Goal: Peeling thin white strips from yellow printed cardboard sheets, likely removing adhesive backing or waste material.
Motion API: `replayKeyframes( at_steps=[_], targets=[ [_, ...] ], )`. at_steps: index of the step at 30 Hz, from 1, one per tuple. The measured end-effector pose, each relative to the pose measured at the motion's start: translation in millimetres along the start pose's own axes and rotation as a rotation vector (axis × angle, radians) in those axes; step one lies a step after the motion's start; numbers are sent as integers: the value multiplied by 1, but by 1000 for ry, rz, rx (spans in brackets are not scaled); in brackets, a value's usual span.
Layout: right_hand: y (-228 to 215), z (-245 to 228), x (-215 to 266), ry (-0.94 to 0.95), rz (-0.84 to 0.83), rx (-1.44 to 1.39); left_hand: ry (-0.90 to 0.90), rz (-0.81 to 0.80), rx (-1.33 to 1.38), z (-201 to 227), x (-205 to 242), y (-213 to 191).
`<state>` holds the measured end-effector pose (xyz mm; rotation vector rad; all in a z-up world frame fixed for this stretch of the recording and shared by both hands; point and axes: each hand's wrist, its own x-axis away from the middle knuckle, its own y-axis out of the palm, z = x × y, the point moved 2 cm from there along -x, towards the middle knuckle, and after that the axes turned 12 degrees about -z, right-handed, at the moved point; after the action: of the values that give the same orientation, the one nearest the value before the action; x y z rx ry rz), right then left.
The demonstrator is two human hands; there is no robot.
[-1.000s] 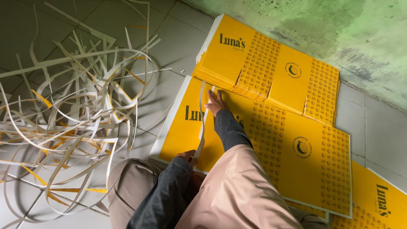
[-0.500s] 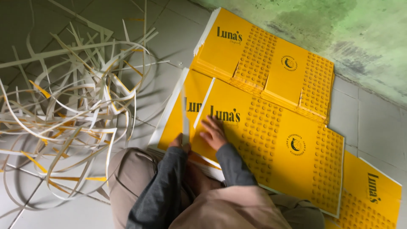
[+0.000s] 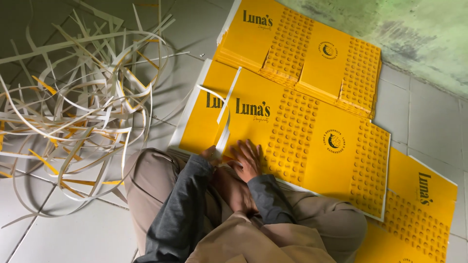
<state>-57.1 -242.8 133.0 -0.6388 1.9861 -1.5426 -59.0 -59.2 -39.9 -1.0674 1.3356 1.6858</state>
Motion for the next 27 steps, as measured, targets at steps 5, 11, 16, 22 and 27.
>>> replayKeyframes(
  at_steps=[5,11,16,22,27],
  targets=[
    [-3,3,18,-62,109,-241,-485,1898,134,36,16,-33],
    [-22,9,24,-75,239,-314,-734,1070,-723,53,-61,21],
    [-23,-6,8,-19,141,-657,-767,1043,-654,61,-80,40],
    [-76,-30,-1,-118,145,-542,-1015,873,-886,74,-120,83],
    [5,16,27,-15,117,-530,-729,1149,-698,80,-112,68]
  ],
)
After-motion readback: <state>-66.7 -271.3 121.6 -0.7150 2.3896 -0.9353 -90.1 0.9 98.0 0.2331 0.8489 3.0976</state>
